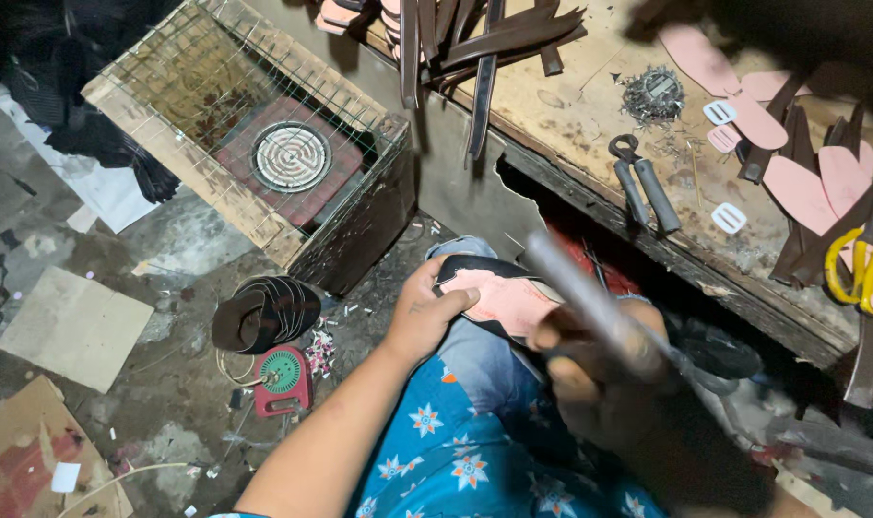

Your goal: The person sits on the floor and works a black shoe upper over its last, using pincers to pull and grip the upper material and a hammer to tap and set it in place. They turn the shoe over, press the insole, and repeatedly reposition the shoe while shaping the upper around the sole edge.

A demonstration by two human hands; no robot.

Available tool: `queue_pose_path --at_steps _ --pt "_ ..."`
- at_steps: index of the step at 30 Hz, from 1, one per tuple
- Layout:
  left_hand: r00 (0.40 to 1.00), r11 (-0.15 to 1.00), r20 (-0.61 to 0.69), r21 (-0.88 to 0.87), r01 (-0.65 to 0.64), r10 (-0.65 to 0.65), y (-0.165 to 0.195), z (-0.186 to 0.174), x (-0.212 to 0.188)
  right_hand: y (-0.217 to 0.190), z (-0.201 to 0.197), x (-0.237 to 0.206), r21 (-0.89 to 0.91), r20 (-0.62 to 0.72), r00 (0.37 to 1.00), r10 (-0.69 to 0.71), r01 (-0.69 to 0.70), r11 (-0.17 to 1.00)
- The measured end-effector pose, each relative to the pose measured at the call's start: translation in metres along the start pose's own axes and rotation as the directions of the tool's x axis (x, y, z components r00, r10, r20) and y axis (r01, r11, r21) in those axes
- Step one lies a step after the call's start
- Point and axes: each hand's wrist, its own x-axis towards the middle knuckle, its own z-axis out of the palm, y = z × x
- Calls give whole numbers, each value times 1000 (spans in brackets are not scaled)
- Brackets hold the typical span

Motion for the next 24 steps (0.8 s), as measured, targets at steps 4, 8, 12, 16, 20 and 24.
queue_pose_path --at_steps 4,8,12,16,20,24 --pt "998 998 26 25 -66 65 -5 -2 -2 9 9 33 -655 327 782 531 -218 723" --pt "998 999 34 -23 -43 44 -10 0 2 -7 -5 30 -426 271 917 293 -159 891" --pt "982 986 102 -56 -154 159 -11 -4 6 -2 10 42 -511 389 814 432 -199 836" --pt "993 994 51 14 -111 110 -13 -7 7 17 8 36 -626 406 766 498 -164 762" --pt "996 995 31 61 -80 78 -10 -6 -3 23 16 22 -301 247 901 357 -279 912" --pt "994 998 89 -20 -56 57 9 2 -8 25 8 19 -606 282 703 653 -397 689"
